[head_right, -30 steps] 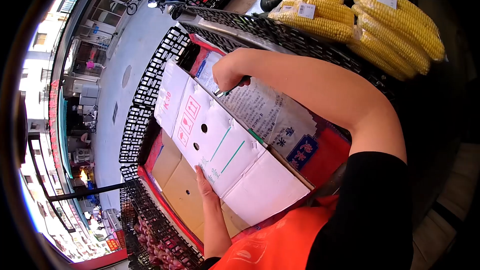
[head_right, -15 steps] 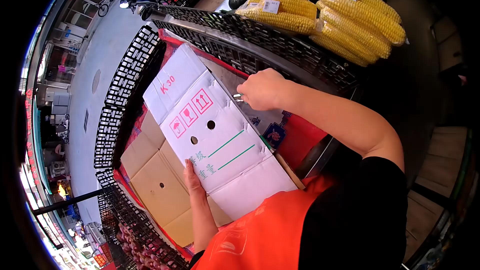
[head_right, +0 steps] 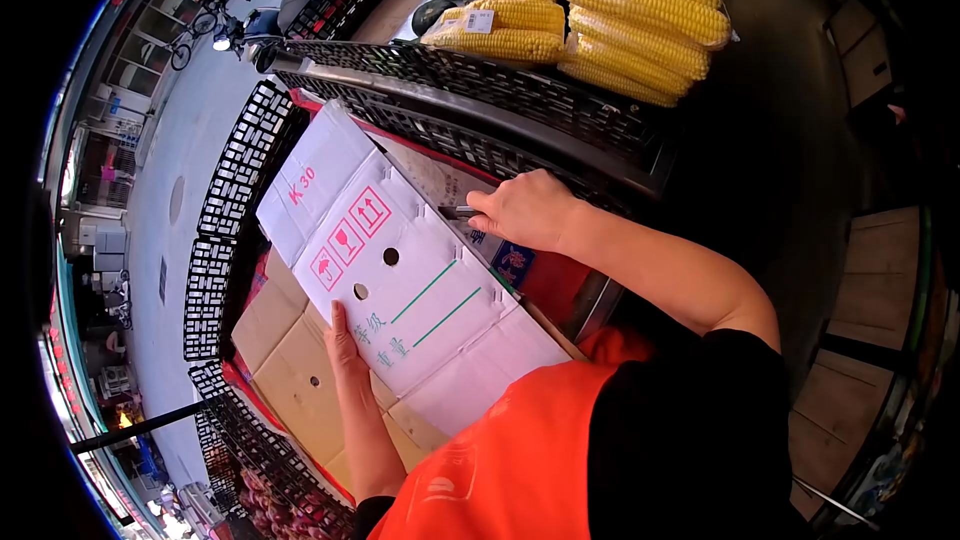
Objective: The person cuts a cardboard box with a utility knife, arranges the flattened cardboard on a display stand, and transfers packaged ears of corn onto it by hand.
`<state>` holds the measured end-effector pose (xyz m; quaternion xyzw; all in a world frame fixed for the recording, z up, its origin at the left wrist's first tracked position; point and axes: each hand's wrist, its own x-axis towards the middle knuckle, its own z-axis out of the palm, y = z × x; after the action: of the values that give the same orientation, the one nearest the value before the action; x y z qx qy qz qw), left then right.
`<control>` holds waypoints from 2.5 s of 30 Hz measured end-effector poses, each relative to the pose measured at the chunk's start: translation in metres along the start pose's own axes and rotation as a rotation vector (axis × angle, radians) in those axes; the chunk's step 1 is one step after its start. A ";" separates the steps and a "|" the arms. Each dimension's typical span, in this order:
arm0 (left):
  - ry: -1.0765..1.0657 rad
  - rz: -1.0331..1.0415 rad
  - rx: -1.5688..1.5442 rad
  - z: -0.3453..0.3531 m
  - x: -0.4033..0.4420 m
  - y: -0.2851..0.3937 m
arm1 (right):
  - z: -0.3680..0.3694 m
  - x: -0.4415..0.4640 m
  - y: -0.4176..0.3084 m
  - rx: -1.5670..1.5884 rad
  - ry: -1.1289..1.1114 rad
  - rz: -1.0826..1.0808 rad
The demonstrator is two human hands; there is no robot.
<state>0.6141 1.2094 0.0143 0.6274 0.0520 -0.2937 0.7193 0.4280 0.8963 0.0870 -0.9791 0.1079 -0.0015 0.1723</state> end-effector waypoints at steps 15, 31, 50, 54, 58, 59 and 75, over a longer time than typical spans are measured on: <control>-0.098 0.006 -0.025 -0.007 -0.008 -0.012 | -0.006 -0.079 -0.015 0.355 -0.030 0.101; -0.018 -0.028 -0.072 -0.006 -0.019 -0.029 | 0.024 -0.173 -0.016 0.426 -0.088 0.309; -0.039 0.024 -0.084 -0.022 -0.019 -0.036 | 0.006 0.013 -0.003 0.010 -0.196 0.061; -0.038 0.047 -0.129 -0.011 -0.024 -0.034 | -0.008 0.005 -0.005 0.017 -0.285 0.003; -0.045 0.026 -0.150 -0.014 -0.025 -0.037 | -0.002 -0.013 -0.005 -0.025 -0.325 -0.073; -0.044 0.029 -0.145 -0.015 -0.024 -0.038 | -0.002 -0.016 -0.005 -0.049 -0.302 -0.082; 0.066 0.122 -0.331 -0.102 -0.065 -0.029 | 0.008 -0.126 0.006 0.419 -0.152 0.394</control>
<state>0.5761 1.3266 -0.0031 0.5119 0.0852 -0.2162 0.8270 0.3037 0.9200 0.0812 -0.8797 0.2799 0.0829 0.3754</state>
